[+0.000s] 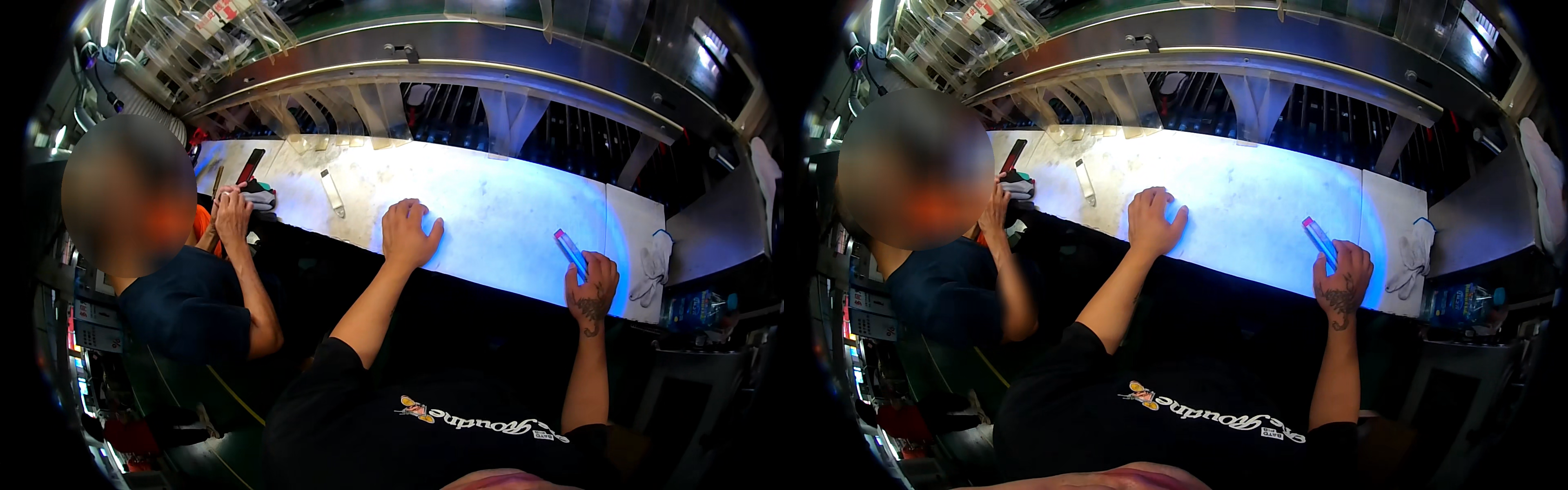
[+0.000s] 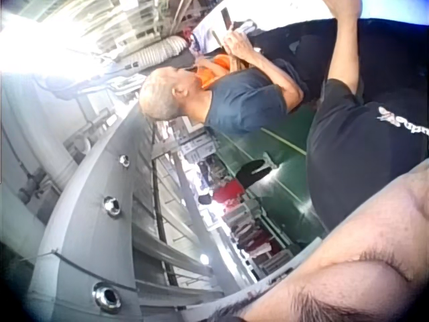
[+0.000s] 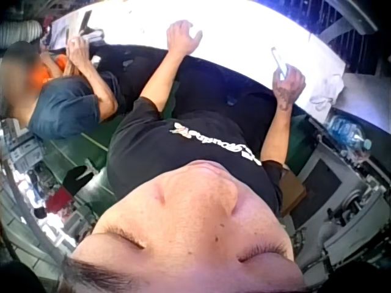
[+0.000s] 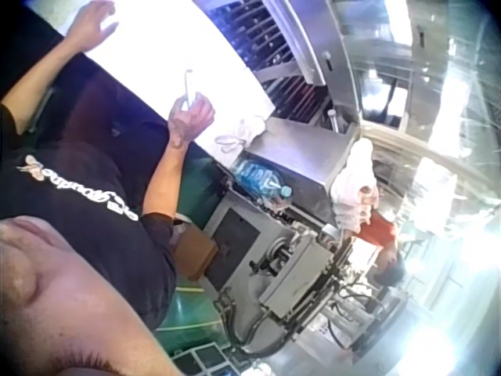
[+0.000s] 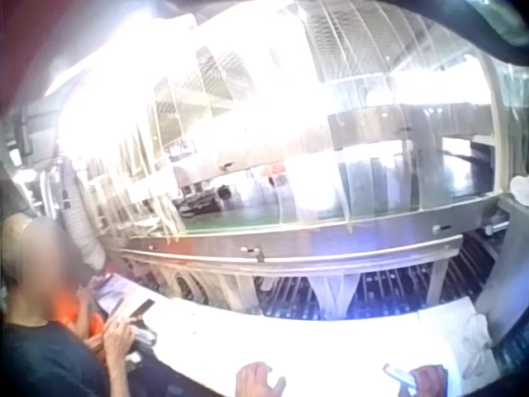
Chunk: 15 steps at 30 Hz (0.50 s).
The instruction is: The person assembles a sneaker by inserting a white insole into the shoe and securing the laces. They then use a blue marker to apply a substance to the shoe's surface. The person repeats this process with a second sneaker, handling each shoe individually.
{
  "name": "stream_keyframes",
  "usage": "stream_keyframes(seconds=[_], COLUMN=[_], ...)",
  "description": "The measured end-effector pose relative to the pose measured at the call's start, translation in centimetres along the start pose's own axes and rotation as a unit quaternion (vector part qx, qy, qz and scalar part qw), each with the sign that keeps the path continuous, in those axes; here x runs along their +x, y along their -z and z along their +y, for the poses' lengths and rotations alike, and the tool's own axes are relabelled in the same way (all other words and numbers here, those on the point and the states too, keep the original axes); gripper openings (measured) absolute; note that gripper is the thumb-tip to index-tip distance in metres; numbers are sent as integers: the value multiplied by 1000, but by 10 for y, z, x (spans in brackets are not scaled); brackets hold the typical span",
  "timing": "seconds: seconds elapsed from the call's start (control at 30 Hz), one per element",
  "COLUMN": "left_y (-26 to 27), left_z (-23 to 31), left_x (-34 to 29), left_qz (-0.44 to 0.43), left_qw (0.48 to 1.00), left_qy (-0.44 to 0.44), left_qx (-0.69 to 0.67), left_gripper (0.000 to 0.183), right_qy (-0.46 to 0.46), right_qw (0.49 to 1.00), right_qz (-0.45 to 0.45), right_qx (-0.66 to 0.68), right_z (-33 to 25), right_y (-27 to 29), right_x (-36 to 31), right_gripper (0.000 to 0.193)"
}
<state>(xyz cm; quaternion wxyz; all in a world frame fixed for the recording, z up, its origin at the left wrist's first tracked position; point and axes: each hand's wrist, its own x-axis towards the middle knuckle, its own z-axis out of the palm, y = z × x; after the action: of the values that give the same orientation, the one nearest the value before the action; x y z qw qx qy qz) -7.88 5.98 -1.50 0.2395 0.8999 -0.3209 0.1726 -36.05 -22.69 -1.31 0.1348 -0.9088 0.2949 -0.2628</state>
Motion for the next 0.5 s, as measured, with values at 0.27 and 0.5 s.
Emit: stream_keyframes(seconds=[0.27, 0.5], left_y=[2, 3], left_z=[1, 1], left_x=[1, 1], left_qz=[1, 3], left_qw=[1000, 1000], left_qy=[1, 3], left_qx=[-3, -9], left_gripper=[35, 34], right_qy=[12, 8], right_qw=[1000, 1000], right_qz=[8, 6], right_qx=[-1, 1], right_z=[-1, 0], right_y=[1, -1], right_x=[0, -1], right_gripper=[37, 37])
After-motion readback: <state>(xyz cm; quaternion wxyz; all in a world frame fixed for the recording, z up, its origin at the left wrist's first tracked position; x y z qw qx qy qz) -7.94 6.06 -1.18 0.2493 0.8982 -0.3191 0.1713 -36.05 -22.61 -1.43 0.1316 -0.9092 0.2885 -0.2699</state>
